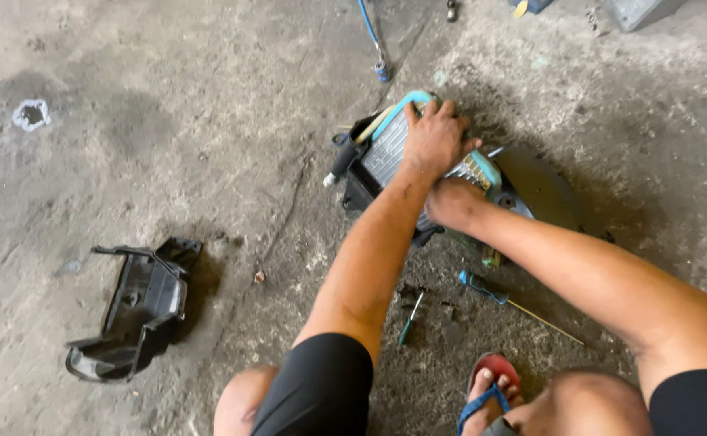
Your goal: The person assembles a black plastic housing with a metallic radiator-like core. They insert the core into the housing, attach a black plastic cover, and connect a green wire to a terminal on the side of the assembly.
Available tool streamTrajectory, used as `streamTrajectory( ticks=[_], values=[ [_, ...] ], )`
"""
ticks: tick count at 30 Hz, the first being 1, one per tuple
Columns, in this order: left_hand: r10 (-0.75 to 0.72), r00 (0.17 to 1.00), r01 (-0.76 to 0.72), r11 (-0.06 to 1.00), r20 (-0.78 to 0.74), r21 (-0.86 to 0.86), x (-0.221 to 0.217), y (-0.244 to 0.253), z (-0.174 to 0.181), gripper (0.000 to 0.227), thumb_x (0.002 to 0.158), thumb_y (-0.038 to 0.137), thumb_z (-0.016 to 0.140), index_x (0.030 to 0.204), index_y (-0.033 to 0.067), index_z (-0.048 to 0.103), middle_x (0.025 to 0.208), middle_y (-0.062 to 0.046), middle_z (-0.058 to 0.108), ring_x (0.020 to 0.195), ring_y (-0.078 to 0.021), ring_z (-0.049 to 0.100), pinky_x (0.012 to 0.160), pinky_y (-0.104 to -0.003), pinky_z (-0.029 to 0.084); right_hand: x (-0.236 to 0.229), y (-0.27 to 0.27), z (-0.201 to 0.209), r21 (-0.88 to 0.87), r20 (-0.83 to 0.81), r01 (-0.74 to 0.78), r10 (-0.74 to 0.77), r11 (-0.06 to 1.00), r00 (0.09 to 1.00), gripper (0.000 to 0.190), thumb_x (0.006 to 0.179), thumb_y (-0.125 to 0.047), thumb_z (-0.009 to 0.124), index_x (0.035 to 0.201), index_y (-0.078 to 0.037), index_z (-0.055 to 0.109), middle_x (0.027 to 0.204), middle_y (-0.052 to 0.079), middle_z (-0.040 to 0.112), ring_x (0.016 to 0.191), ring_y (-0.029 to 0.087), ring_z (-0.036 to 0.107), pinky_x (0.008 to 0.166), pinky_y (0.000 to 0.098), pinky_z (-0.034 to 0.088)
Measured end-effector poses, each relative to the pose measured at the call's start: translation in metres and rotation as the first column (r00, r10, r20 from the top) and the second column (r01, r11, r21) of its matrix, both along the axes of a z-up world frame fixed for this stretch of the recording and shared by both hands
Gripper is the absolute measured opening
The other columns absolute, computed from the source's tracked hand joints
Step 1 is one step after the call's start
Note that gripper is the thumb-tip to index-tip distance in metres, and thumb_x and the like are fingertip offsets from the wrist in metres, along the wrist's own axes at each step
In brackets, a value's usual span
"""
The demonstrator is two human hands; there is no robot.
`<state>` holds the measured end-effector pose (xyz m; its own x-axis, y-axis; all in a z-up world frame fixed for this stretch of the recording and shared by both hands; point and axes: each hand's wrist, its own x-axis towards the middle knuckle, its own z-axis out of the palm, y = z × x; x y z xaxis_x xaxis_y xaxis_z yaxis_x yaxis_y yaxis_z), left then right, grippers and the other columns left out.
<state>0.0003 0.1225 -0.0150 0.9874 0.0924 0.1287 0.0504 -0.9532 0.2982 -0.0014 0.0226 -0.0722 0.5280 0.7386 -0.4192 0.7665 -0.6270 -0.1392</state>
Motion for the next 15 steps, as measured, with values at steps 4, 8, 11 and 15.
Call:
streamTrajectory(
  ticks=[4,8,11,15],
  values=[
    [0.023,0.999,-0.022,1.000,0.030,-0.015,-0.007,-0.002,-0.004,0.042,0.086,0.053,0.067,0.115,0.0232,0.074,0.123,-0.003,0.058,0.130,-0.0273,0.046,0.115,-0.070,0.021,-0.014,0.011,-0.050,0.104,0.529,-0.335,0.234,0.936,0.816,0.036,0.092,-0.037,0.051,0.109,-0.010,0.070,0.112,0.016,0.072,0.104,0.032,0.071,0.090,0.0472,0.057],
    [0.032,0.997,-0.029,0.999,0.075,-0.037,-0.009,-0.005,-0.009,0.043,0.087,0.052,0.067,0.116,0.0218,0.074,0.124,-0.004,0.058,0.130,-0.0286,0.046,0.117,-0.070,0.018,-0.015,0.017,-0.116,0.165,0.732,-0.362,0.132,0.918,0.668,0.042,0.083,-0.034,0.053,0.114,-0.014,0.073,0.121,0.011,0.071,0.113,0.027,0.065,0.092,0.0423,0.054],
    [0.031,0.997,-0.027,0.998,0.077,-0.056,-0.011,-0.004,-0.009,0.042,0.088,0.052,0.066,0.116,0.0210,0.074,0.125,-0.005,0.057,0.130,-0.0298,0.045,0.117,-0.070,0.016,-0.007,0.021,-0.141,0.124,0.662,-0.325,0.166,0.938,0.731,0.035,0.089,-0.031,0.054,0.112,-0.013,0.073,0.122,0.012,0.070,0.114,0.028,0.066,0.093,0.0413,0.055],
    [0.045,0.998,-0.041,0.997,0.046,-0.072,-0.012,-0.006,-0.007,0.041,0.090,0.051,0.065,0.116,0.0204,0.074,0.124,-0.005,0.057,0.130,-0.0303,0.045,0.120,-0.069,0.013,-0.004,0.019,-0.133,0.095,0.466,-0.236,0.166,0.967,0.869,0.028,0.097,-0.029,0.054,0.110,-0.011,0.072,0.120,0.014,0.070,0.110,0.029,0.068,0.092,0.0412,0.057]
  ],
)
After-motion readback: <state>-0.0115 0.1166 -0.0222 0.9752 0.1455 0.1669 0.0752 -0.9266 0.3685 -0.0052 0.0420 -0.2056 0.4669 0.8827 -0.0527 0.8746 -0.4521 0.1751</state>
